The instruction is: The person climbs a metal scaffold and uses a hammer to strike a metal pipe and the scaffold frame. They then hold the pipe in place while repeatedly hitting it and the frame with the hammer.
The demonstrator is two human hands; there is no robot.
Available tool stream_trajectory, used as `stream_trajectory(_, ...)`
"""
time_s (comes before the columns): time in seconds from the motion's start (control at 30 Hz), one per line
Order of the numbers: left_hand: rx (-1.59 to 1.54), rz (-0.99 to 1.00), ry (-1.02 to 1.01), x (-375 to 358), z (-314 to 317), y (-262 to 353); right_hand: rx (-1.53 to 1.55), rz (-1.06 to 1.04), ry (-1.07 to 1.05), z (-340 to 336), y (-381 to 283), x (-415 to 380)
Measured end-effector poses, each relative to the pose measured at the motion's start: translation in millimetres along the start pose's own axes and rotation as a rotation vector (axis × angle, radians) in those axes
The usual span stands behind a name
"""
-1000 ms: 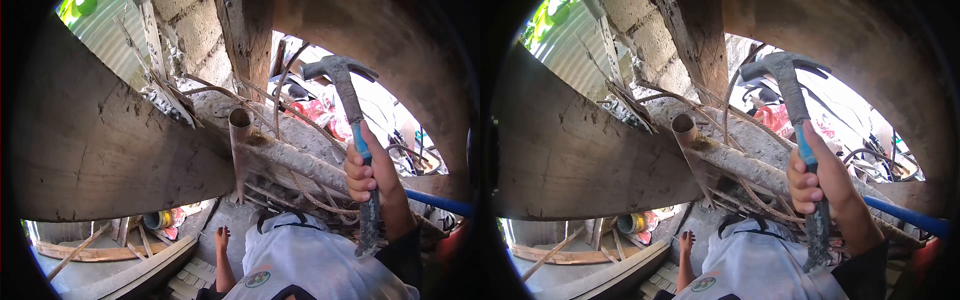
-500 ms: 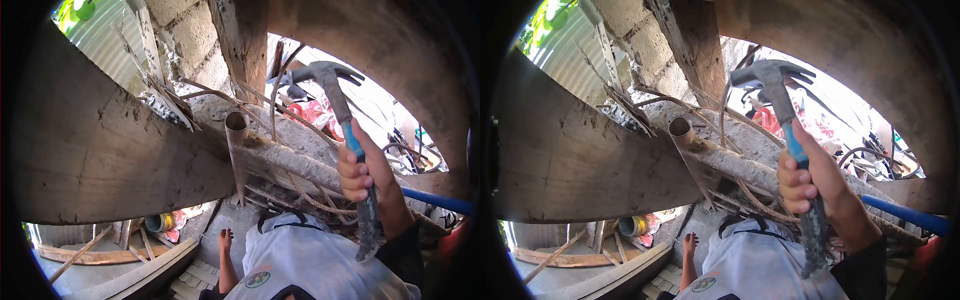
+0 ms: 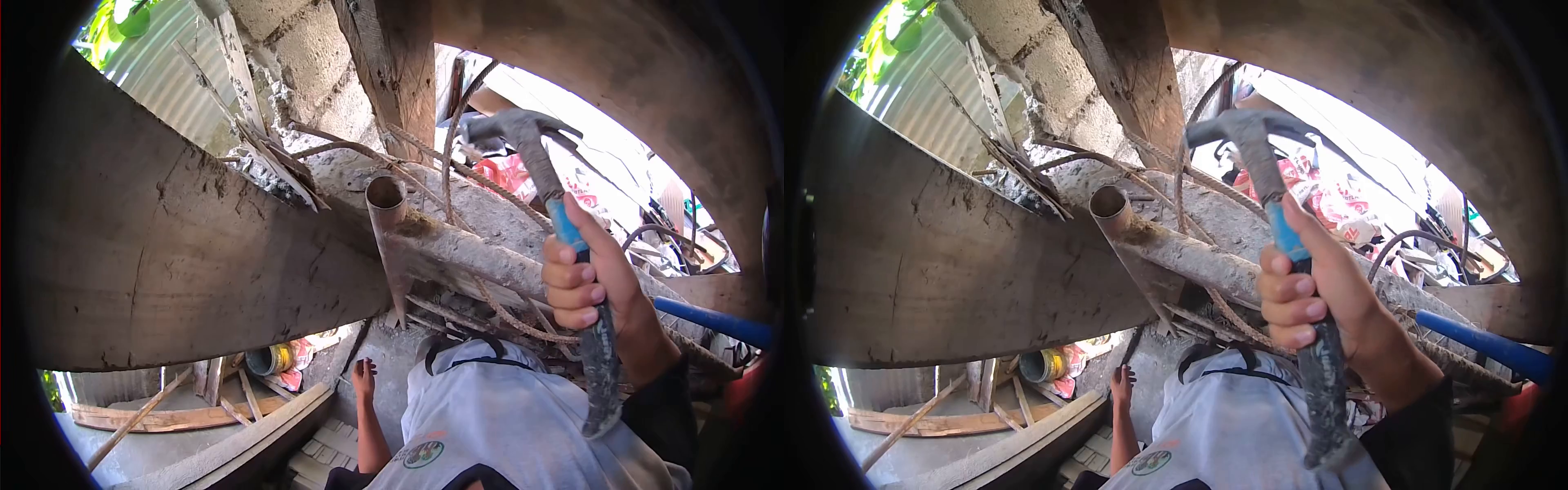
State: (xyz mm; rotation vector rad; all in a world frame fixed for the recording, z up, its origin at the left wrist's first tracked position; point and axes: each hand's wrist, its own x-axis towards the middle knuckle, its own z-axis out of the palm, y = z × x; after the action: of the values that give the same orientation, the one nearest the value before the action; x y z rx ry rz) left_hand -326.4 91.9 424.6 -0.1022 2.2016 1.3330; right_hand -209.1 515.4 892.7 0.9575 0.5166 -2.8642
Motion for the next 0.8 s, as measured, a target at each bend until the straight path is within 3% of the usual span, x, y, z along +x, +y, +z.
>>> stream_trajectory(0.17,-0.027,-0.006,-0.009,-3,6,2,-0.001,-0.039,0.126,9,37,14)
stream_trajectory(0.23,-0.03,-0.011,-0.021,-3,10,6,-0.012,0.241,0.093,7,47,15)
stream_trajectory(0.3,-0.042,0.002,-0.048,-3,12,11,0.015,0.251,0.028,-2,29,15)
stream_trajectory(0.6,-0.108,0.042,0.018,1,8,12,0.193,-0.094,-0.096,0,6,2)
stream_trajectory(0.67,-0.129,0.054,0.032,2,9,22,0.063,-0.036,0.071,1,30,9)
stream_trajectory(0.7,-0.146,0.063,0.043,3,9,27,-0.011,0.126,0.074,3,41,9)
stream_trajectory(0.77,-0.147,0.093,0.024,9,12,35,0.206,0.347,-0.05,1,47,8)
stream_trajectory(0.8,-0.124,0.124,0.008,12,13,38,0.15,0.328,-0.04,-2,37,7)
